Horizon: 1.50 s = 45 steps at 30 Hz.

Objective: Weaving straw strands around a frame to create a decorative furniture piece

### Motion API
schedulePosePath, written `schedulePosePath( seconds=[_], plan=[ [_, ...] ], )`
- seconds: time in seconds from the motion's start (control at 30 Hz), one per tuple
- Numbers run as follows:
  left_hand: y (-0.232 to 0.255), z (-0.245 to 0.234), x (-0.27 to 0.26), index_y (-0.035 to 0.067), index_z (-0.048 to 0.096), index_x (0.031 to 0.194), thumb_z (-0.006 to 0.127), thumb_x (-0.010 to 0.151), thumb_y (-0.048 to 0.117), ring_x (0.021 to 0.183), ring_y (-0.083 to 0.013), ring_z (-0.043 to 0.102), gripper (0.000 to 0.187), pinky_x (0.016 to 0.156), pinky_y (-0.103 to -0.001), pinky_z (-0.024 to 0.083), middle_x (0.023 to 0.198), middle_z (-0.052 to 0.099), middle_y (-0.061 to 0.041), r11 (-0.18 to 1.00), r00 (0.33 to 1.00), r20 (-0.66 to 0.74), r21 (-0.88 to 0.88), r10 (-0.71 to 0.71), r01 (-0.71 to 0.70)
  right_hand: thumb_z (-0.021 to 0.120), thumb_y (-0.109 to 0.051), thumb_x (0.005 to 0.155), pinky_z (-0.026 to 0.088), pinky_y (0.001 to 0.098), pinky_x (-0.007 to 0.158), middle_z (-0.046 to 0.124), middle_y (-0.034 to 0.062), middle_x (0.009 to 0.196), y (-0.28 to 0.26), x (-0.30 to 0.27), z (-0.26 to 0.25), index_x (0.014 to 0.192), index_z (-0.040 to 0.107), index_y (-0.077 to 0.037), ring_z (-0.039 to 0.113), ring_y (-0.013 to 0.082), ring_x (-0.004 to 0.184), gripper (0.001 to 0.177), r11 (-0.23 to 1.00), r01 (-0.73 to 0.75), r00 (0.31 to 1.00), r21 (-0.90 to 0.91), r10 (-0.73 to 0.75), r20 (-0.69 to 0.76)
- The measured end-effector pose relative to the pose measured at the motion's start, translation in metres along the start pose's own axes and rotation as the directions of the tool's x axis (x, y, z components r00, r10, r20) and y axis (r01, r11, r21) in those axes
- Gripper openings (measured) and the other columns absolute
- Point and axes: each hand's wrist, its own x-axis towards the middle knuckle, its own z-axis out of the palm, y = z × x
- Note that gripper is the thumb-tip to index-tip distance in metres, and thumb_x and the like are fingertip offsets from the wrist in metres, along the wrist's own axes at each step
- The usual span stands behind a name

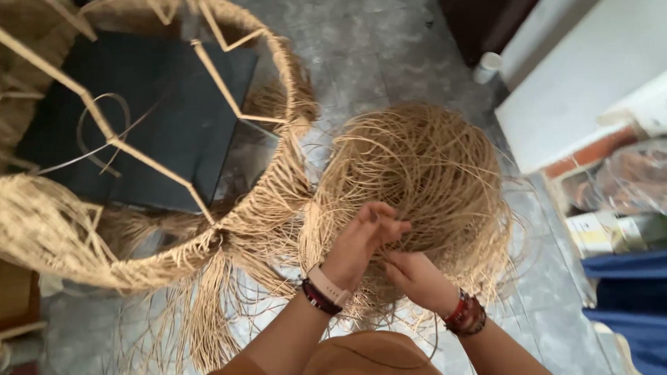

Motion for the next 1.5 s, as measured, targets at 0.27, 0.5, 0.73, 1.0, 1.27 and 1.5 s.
schedulePosePath(
  seconds=[0.27,0.5,0.73,1.0,1.27,1.5],
  plan=[
    [-0.002,-0.01,-0.022,0.014,0.048,0.096,0.033,0.115,0.029,0.048,-0.0034,0.028,0.028,0.044,-0.018,0.024,0.065,0.026,0.009,0.993,0.951,-0.308,-0.094,0.042,-0.074,0.047,-0.017,0.103,0.049,0.0471,0.099,0.07,0.0165,0.121,-0.066,0.041,-0.034,0.135,0.066,-0.007,0.066,0.0325,0.115,0.038,0.922,0.158,0.986,0.355,-0.169,0.002],
    [0.008,-0.035,-0.066,0.011,0.05,0.089,0.035,0.114,0.022,0.054,-0.0098,0.036,0.031,0.053,-0.024,0.038,0.066,0.035,0.004,0.982,0.944,-0.286,0.14,0.163,-0.127,0.052,-0.018,0.103,0.058,0.0363,0.07,0.074,0.0116,0.075,-0.174,0.09,-0.005,0.1,0.08,-0.004,0.063,0.016,0.075,0.032,0.883,0.166,0.974,0.44,-0.218,0.069],
    [-0.004,-0.113,-0.115,0.0,0.065,0.108,0.043,0.11,0.012,0.066,-0.0192,0.055,0.025,0.064,-0.033,0.051,0.072,0.058,-0.009,0.957,0.956,-0.244,0.276,0.161,-0.091,0.044,-0.027,0.109,0.053,0.029,0.054,0.059,0.0107,0.065,-0.242,0.142,0.04,0.101,0.068,0.0,0.057,0.0161,0.055,0.038,0.65,0.113,0.987,0.751,-0.162,-0.009],
    [0.179,-0.168,-0.168,0.001,0.039,0.154,0.054,0.098,0.014,0.14,-0.0323,0.044,0.059,0.117,-0.061,0.029,0.147,0.054,-0.02,0.817,0.789,-0.219,0.223,0.574,-0.532,0.052,-0.007,0.105,0.038,0.0222,0.041,0.042,0.0007,0.046,-0.262,0.165,0.102,0.063,0.053,-0.004,0.037,0.0111,0.037,0.042,0.855,0.286,0.928,0.432,-0.359,0.097],
    [0.245,-0.186,-0.224,-0.003,0.074,0.105,0.065,0.1,0.015,0.087,-0.0148,0.066,0.02,0.078,-0.036,0.062,0.09,0.077,-0.017,0.859,0.657,-0.555,0.363,0.51,-0.361,0.05,-0.017,0.105,0.041,0.0291,0.046,0.054,0.0062,0.043,-0.332,0.173,0.157,0.063,0.065,-0.004,0.044,0.0149,0.041,0.047,0.85,0.237,0.852,0.471,-0.414,0.319],
    [0.242,-0.252,-0.246,-0.001,0.074,0.117,0.058,0.107,0.022,0.087,-0.0268,0.074,0.029,0.088,-0.045,0.059,0.101,0.076,-0.026,0.809,0.722,-0.396,0.432,0.567,-0.398,0.043,-0.021,0.109,0.037,0.0255,0.043,0.045,0.0041,0.05,-0.366,0.188,0.185,0.086,0.066,0.004,0.04,0.012,0.042,0.041,0.798,0.013,0.754,0.603,-0.404,0.518]
  ],
)
